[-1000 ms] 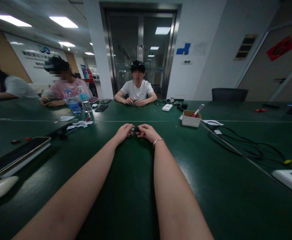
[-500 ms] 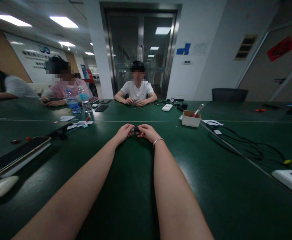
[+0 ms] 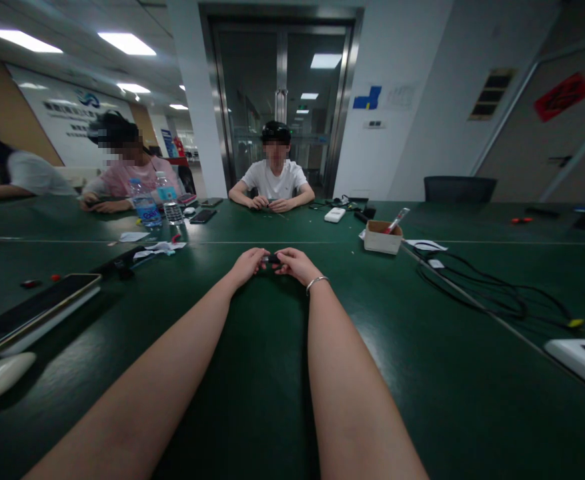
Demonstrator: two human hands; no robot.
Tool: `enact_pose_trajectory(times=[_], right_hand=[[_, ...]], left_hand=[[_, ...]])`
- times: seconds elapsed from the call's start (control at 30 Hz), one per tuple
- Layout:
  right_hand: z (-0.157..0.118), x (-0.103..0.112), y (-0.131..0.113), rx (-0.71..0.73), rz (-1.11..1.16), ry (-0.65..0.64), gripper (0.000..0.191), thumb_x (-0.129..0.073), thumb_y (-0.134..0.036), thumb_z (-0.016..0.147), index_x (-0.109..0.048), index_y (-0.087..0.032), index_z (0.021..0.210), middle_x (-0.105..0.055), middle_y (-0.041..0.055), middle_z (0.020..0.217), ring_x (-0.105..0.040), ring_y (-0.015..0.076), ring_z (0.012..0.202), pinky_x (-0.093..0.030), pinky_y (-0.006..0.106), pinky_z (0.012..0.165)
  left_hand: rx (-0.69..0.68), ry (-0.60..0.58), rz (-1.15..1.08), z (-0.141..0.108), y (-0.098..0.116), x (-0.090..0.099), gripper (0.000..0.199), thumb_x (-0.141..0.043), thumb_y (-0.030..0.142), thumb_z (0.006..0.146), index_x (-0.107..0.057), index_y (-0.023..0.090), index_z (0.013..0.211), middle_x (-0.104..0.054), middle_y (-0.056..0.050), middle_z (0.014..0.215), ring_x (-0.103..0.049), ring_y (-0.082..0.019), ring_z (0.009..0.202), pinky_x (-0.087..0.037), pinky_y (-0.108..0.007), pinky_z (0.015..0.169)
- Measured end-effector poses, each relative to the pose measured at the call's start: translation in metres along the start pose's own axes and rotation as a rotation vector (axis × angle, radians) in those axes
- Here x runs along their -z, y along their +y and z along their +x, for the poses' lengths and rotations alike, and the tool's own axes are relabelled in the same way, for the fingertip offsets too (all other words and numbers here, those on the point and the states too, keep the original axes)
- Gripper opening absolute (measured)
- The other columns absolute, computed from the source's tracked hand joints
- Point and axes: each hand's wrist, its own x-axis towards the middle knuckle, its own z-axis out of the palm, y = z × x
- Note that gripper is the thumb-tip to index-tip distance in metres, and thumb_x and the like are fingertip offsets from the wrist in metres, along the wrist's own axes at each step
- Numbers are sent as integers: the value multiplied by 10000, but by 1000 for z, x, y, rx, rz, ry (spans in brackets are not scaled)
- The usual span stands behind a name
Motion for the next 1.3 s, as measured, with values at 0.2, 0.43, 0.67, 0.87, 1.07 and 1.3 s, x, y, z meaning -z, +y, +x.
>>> enact_pose_trajectory(times=[0.2, 0.43, 0.67, 0.87, 1.07, 1.3], right_hand=[[0, 1, 0, 9, 10, -7, 67, -662, -146, 841, -604, -139, 875, -662, 26, 684, -602, 75, 517, -587, 229, 589], [0, 1, 0, 7, 2, 1, 33, -603, -106, 869, -599, -137, 879, -669, 31, 697, -614, 81, 531, -585, 230, 594], [0, 0, 0, 9, 2, 2, 41, -616, -103, 857, -598, -133, 878, -669, 32, 703, -618, 85, 539, -578, 225, 584], [0, 0, 0, 11, 11, 5, 40, -634, -109, 847, -609, -136, 865, -674, 38, 731, -628, 91, 561, -583, 233, 594], [0, 1, 1, 6, 13, -5, 39, -640, -125, 849, -607, -139, 867, -665, 29, 702, -626, 90, 555, -581, 225, 578], [1, 1, 2, 8, 7, 0, 40, -640, -131, 850, -611, -141, 877, -659, 19, 686, -608, 79, 531, -588, 233, 588]], left_hand=[[-21, 8, 3, -1, 1, 0, 237, -548, 292, 778, -651, 156, 943, -595, -12, 699, -511, -114, 604, -365, -217, 542], [-27, 16, 10, 0, 0, 0, 241, -547, 226, 762, -660, 160, 965, -622, -24, 761, -522, -117, 625, -383, -217, 542], [-26, 0, 14, 0, 1, 0, 250, -550, 250, 763, -666, 158, 965, -633, -26, 757, -528, -122, 621, -405, -236, 585], [-45, -1, 31, 2, -4, 1, 252, -553, 258, 766, -668, 168, 971, -622, -16, 727, -521, -117, 614, -382, -222, 561], [-46, -20, 25, 2, -3, 0, 258, -522, 309, 802, -663, 163, 960, -601, -12, 684, -510, -117, 590, -370, -223, 547], [-33, -16, -4, 0, -1, -1, 244, -530, 311, 803, -660, 163, 947, -609, -16, 699, -531, -123, 613, -397, -234, 581]])
